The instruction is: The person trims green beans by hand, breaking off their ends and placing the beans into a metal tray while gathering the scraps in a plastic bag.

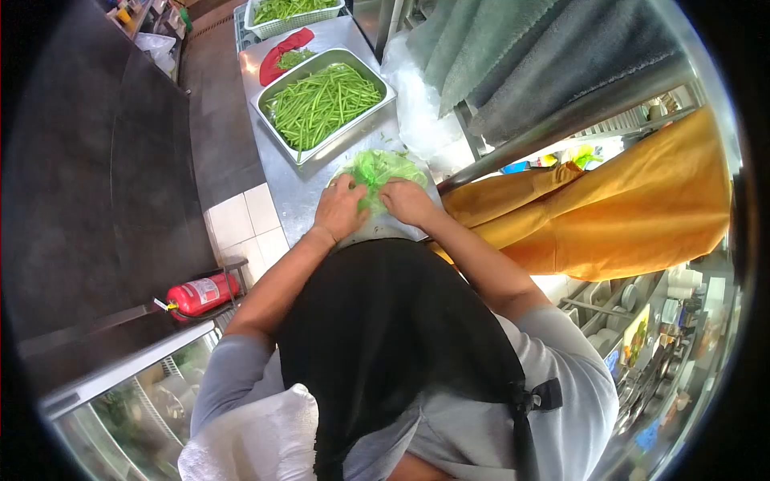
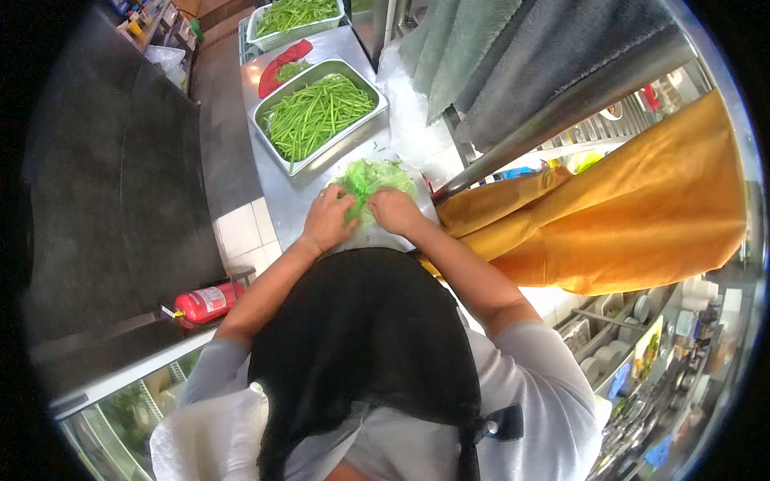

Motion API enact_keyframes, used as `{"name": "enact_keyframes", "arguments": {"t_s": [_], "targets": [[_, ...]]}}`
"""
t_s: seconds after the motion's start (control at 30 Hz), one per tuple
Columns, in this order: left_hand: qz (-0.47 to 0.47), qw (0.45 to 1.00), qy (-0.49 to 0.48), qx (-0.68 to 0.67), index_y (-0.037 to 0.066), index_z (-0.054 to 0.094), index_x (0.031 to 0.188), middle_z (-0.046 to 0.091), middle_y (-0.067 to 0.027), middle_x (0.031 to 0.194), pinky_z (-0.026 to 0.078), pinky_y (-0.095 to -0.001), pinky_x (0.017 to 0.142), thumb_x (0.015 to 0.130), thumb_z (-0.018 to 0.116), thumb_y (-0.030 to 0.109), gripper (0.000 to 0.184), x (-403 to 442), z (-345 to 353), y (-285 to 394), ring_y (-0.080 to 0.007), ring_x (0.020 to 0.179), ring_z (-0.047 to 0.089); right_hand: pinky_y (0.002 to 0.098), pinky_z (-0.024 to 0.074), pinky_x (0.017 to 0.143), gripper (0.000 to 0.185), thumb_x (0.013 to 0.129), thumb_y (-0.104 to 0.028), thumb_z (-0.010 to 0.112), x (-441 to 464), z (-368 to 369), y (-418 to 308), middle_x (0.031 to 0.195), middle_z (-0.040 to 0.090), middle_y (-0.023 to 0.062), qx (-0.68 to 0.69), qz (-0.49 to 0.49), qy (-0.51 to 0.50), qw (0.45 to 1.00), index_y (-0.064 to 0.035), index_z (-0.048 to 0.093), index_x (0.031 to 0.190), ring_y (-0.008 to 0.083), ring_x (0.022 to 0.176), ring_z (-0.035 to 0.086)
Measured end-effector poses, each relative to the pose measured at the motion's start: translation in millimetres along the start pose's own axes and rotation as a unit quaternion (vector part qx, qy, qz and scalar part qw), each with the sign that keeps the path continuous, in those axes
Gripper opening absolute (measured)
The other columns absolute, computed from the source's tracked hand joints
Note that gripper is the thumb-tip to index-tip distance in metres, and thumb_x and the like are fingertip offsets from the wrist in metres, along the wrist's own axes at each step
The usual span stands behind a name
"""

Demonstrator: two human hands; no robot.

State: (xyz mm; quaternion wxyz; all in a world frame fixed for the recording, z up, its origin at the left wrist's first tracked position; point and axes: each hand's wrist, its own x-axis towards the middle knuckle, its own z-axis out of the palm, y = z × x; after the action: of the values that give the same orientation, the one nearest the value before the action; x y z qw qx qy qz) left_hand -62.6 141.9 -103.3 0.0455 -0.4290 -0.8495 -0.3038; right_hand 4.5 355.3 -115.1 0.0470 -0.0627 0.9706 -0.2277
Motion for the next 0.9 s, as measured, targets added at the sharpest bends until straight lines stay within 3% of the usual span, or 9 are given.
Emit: {"name": "enact_keyframes", "arguments": {"t_s": [0.03, 0.1, 0.23, 0.3, 0.4, 0.5, 0.53, 0.6, 0.9], "targets": [[-0.002, 1.000, 0.002, 0.001, 0.007, 0.070, 0.092, 0.062, -0.0153, 0.105, 0.054, -0.0494, 0.088, 0.080, 0.080, 0.016, 0.018, -5.5, 10.0, -13.3, -0.0400, 0.096, 0.065, 0.0490, 0.0569, 0.086, 0.013, 0.092, -0.010, 0.065, 3.8, 2.6, -1.2, 0.104, 0.072, 0.0198, -0.001, -0.003, -0.001, 1.000, -0.0036, 0.076, 0.097, 0.0384, 0.103, 0.070], [-0.102, 0.993, 0.005, -0.064, 0.007, 0.074, 0.095, 0.066, -0.0178, 0.112, 0.054, -0.0491, 0.094, 0.081, 0.073, 0.004, 0.014, -7.0, 14.4, -33.9, -0.0409, 0.101, 0.067, 0.0501, 0.0566, 0.090, 0.014, 0.092, -0.008, 0.064, 11.1, 4.0, -5.2, 0.104, 0.072, 0.0211, -0.007, 0.059, 0.166, 0.984, -0.0036, 0.076, 0.099, 0.0402, 0.104, 0.069], [-0.070, 0.993, 0.096, 0.003, 0.005, 0.078, 0.102, 0.069, -0.0204, 0.120, 0.053, -0.0476, 0.101, 0.082, 0.065, -0.005, 0.026, -0.6, -9.9, -45.2, -0.0417, 0.108, 0.067, 0.0485, 0.0573, 0.089, 0.020, 0.093, -0.010, 0.058, 26.8, -2.4, -1.6, 0.101, 0.073, 0.0231, 0.022, -0.011, 0.234, 0.972, -0.0041, 0.075, 0.102, 0.0409, 0.099, 0.070], [-0.068, 0.994, 0.064, 0.049, 0.001, 0.078, 0.112, 0.070, -0.0219, 0.122, 0.054, -0.0458, 0.103, 0.082, 0.063, -0.006, 0.034, 7.4, -21.0, -43.4, -0.0412, 0.113, 0.067, 0.0471, 0.0575, 0.091, 0.028, 0.090, -0.008, 0.061, 37.2, 0.8, 1.8, 0.105, 0.072, 0.0252, 0.045, -0.075, 0.092, 0.992, -0.0056, 0.073, 0.116, 0.0414, 0.102, 0.071], [-0.080, 0.992, 0.098, 0.027, -0.006, 0.072, 0.121, 0.067, -0.0234, 0.128, 0.053, -0.0478, 0.105, 0.082, 0.061, -0.007, 0.041, 6.7, -14.2, -44.0, -0.0418, 0.117, 0.065, 0.0484, 0.0577, 0.092, 0.042, 0.089, -0.012, 0.068, 61.8, 19.7, -2.8, 0.107, 0.074, 0.0237, -0.050, -0.063, 0.004, 0.997, -0.0079, 0.068, 0.130, 0.0410, 0.102, 0.072], [-0.098, 0.992, 0.083, -0.001, -0.006, 0.065, 0.131, 0.060, -0.0238, 0.138, 0.052, -0.0489, 0.105, 0.082, 0.062, -0.007, 0.049, 0.9, -19.4, -34.8, -0.0433, 0.121, 0.062, 0.0515, 0.0576, 0.091, 0.051, 0.088, -0.020, 0.075, 72.3, 29.0, -15.7, 0.106, 0.076, 0.0215, -0.099, -0.154, 0.139, 0.973, -0.0107, 0.063, 0.137, 0.0403, 0.100, 0.074], [-0.097, 0.992, 0.084, -0.001, -0.006, 0.065, 0.131, 0.060, -0.0238, 0.138, 0.052, -0.0489, 0.105, 0.082, 0.062, -0.007, 0.049, -2.1, -20.5, -33.1, -0.0433, 0.121, 0.062, 0.0515, 0.0576, 0.091, 0.051, 0.088, -0.020, 0.075, 72.5, 28.2, -18.3, 0.106, 0.076, 0.0215, -0.100, -0.154, 0.139, 0.973, -0.0107, 0.063, 0.137, 0.0403, 0.100, 0.074], [-0.115, 0.993, 0.032, -0.016, -0.006, 0.061, 0.136, 0.055, -0.0225, 0.145, 0.052, -0.0487, 0.105, 0.081, 0.062, -0.007, 0.054, -8.1, -24.1, -31.5, -0.0442, 0.123, 0.061, 0.0533, 0.0569, 0.090, 0.055, 0.089, -0.028, 0.077, 73.3, 26.2, -24.3, 0.105, 0.076, 0.0207, -0.107, -0.052, -0.014, 0.993, -0.0102, 0.059, 0.138, 0.0399, 0.101, 0.074], [-0.092, 0.993, 0.067, -0.042, -0.005, 0.062, 0.135, 0.056, -0.0205, 0.142, 0.051, -0.0476, 0.106, 0.081, 0.062, -0.008, 0.054, -16.0, -21.4, -34.8, -0.0429, 0.124, 0.061, 0.0519, 0.0582, 0.085, 0.041, 0.093, -0.025, 0.069, 68.9, 12.6, -37.5, 0.104, 0.076, 0.0221, -0.112, -0.020, -0.053, 0.992, -0.0055, 0.060, 0.127, 0.0396, 0.098, 0.075]]}}
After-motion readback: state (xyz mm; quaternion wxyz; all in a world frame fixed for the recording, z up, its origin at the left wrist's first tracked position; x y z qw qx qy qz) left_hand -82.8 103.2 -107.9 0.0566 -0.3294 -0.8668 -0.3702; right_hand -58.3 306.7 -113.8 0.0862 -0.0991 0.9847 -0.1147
